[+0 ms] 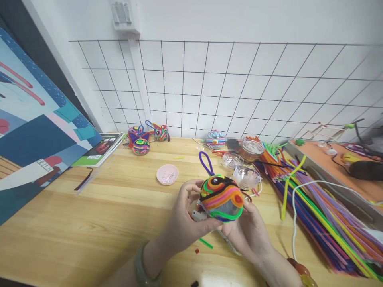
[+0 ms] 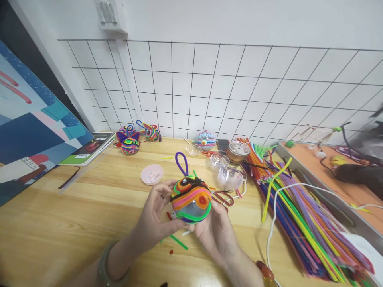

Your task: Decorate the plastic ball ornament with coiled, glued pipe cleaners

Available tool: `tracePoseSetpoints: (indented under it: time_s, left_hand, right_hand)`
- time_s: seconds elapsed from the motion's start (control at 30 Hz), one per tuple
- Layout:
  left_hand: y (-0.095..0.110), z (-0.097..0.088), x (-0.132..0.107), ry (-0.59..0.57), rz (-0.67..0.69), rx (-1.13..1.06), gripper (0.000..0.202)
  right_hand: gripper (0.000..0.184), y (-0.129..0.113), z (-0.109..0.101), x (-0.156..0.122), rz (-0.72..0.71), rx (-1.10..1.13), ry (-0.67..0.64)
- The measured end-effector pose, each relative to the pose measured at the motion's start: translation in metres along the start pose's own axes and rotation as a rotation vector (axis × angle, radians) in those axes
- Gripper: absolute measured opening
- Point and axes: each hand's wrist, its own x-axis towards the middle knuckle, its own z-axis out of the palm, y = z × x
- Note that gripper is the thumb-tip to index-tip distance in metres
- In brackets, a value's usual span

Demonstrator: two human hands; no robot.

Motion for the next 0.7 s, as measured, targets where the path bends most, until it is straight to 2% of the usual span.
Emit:
tracePoseSetpoints:
  time_s: [0.23, 0.43, 0.7]
  left_hand:
    - [0.007, 0.006, -0.001, -0.016, -0.015, -0.112, 0.063]
    - [0.003, 0.005, 0.0, -0.024, -0.029, -0.154, 0.063]
    - [-0.006, -0.002, 0.002, -0.117, -0.12, -0.275, 0.062]
  right_hand:
    - [0.026, 0.001, 0.006, -0.003, 0.021, -0.021, 0.04]
    - [0.021, 0.003, 0.006, -0.002, -0.035, -0.019, 0.058]
    - [0.023, 0.005, 0.005, -0.003, -0.171, -0.069, 0.042]
